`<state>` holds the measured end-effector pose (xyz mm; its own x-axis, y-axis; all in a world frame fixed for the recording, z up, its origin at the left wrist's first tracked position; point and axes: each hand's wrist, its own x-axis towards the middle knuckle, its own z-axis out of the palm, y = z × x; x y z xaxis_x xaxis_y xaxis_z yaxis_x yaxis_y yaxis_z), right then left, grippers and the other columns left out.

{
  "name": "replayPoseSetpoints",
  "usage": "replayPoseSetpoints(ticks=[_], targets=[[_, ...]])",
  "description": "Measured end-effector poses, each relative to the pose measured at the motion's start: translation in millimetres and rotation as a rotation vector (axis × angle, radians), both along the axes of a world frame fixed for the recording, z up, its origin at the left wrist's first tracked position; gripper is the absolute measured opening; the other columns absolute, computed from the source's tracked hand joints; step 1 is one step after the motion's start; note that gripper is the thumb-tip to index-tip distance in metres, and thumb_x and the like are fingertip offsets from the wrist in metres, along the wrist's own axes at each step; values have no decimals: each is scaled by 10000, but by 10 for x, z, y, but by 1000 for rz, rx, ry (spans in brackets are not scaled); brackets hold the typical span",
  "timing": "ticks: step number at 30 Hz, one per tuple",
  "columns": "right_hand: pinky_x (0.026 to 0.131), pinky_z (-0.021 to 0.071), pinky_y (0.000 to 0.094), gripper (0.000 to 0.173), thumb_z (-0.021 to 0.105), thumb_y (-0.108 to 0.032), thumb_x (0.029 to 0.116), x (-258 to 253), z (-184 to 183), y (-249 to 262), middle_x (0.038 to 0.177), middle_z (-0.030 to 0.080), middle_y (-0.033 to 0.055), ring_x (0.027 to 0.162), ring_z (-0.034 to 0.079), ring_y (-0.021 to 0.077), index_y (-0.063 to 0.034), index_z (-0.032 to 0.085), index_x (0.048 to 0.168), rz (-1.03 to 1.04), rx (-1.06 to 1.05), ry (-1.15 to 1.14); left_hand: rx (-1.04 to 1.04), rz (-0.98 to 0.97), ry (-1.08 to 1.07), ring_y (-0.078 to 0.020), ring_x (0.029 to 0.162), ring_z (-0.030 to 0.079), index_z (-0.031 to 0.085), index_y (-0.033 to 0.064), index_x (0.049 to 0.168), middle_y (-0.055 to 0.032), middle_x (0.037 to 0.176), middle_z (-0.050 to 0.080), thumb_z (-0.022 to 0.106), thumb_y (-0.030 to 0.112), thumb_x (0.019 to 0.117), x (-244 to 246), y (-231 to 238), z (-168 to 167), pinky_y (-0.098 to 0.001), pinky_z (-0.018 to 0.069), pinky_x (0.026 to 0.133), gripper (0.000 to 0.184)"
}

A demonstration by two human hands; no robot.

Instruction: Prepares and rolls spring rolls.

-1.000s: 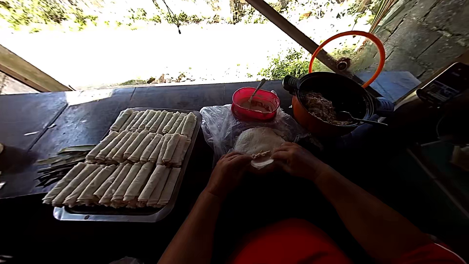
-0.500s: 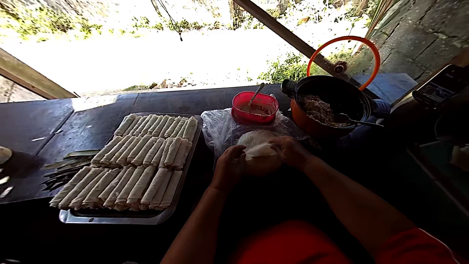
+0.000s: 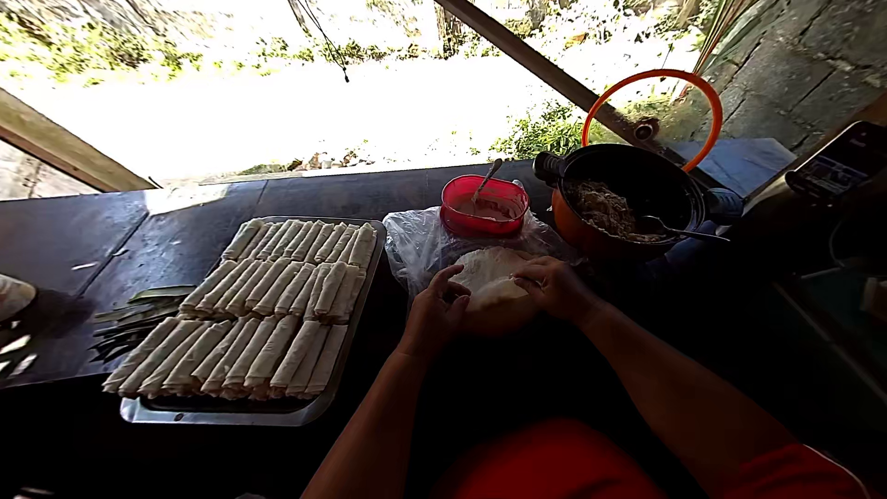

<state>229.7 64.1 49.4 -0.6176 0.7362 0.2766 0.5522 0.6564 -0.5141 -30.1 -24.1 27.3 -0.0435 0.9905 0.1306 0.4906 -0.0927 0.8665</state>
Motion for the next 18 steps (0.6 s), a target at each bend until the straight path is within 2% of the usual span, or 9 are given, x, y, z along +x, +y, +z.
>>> replayPoseSetpoints(ticks=[3, 6, 9, 11, 15, 18], targets=[[991, 549, 325, 254, 583, -304, 1047, 67, -85, -123, 1055, 768, -13, 1061, 696, 112, -175, 789, 1121, 6, 74, 55, -8, -38, -10, -54, 860, 728, 497, 152, 1462, 58, 1068, 758, 700, 186, 954, 49, -24, 24, -257, 621, 775, 548], [983, 547, 316, 238, 586, -304, 1045, 104, -117, -208, 1048, 761, -24, 1055, 690, 96, -169, 778, 1084, 13, 74, 67, -19, -91, 12, -42, 857, 719, 520, 177, 1454, 74, 1069, 758, 704, 192, 953, 82, -35, 38, -249, 612, 764, 533], [1003, 532, 317, 245, 576, -310, 1046, 161, -135, -262, 1062, 758, -27, 1081, 680, 92, -168, 774, 1071, 38, 56, 62, 32, -91, 75, -16, 908, 704, 573, 192, 1414, 97, 1041, 752, 691, 211, 960, 106, -61, 51, -242, 597, 821, 469], [1009, 527, 328, 239, 580, -304, 1042, 199, -150, -284, 1063, 759, -25, 1086, 679, 96, -165, 773, 1069, 52, 63, 65, 89, -95, 103, -12, 952, 691, 587, 181, 1397, 100, 1035, 750, 694, 248, 959, 121, -72, 64, -263, 578, 865, 455], [1022, 517, 335, 206, 607, -288, 1024, 249, -115, -306, 1065, 760, -45, 1093, 671, 75, -178, 778, 1056, 93, -3, 73, 165, -225, 160, -52, 981, 690, 594, 179, 1411, 68, 1056, 740, 749, 317, 930, 201, -64, 135, -319, 581, 905, 524], [999, 528, 335, 188, 624, -271, 1007, 242, -74, -290, 1061, 758, -34, 1079, 672, 77, -167, 779, 1035, 109, -49, 98, 209, -241, 355, -74, 1001, 675, 603, 255, 1409, 96, 1045, 735, 738, 322, 928, 253, -49, 133, -425, 518, 990, 504]])
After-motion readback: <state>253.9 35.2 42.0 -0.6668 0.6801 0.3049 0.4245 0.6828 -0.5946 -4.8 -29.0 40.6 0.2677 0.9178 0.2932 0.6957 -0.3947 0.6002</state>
